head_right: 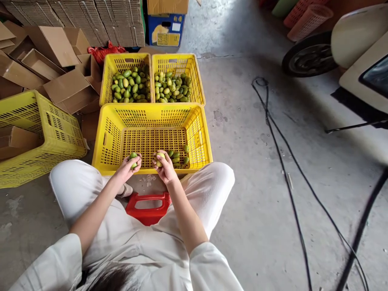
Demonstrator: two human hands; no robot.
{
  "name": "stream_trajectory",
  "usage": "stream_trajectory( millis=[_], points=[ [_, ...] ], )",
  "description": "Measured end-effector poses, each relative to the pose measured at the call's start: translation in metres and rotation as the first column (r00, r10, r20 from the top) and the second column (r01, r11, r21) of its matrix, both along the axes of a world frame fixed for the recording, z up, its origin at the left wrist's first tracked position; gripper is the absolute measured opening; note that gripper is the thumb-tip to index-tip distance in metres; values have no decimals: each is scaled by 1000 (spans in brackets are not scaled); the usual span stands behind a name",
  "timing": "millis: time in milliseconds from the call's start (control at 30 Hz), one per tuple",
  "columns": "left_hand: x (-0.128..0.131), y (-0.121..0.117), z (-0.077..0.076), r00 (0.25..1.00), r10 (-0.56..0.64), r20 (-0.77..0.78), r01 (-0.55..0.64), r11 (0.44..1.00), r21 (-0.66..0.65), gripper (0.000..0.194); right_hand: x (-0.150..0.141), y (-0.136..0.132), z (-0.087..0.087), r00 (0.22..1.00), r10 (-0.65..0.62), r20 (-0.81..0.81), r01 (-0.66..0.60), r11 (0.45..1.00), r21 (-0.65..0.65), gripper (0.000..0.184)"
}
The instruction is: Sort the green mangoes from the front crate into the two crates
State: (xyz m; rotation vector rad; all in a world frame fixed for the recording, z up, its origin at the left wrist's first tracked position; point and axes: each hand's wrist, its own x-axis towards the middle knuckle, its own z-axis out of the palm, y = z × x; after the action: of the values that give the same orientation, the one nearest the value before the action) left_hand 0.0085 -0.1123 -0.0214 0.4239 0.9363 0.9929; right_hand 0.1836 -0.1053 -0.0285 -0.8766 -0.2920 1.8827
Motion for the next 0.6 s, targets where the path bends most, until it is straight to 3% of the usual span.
stream_trajectory(
  millis=[167, 367, 600],
  points=[
    [1, 4, -3, 983, 92, 159, -80, 993, -85, 26, -2, 4, -4, 1000, -19, -21, 17, 999, -51, 28],
    [-3, 2, -5, 988, 116, 100, -110, 992, -62, 25, -1, 2, 5, 997, 57, -46, -56, 998, 21, 34],
    [2, -1, -5, 999, -28, 21, 28, 1000, 2, 22, -3, -5, -2, 996, 69, -51, -67, 997, 33, 37]
  ],
)
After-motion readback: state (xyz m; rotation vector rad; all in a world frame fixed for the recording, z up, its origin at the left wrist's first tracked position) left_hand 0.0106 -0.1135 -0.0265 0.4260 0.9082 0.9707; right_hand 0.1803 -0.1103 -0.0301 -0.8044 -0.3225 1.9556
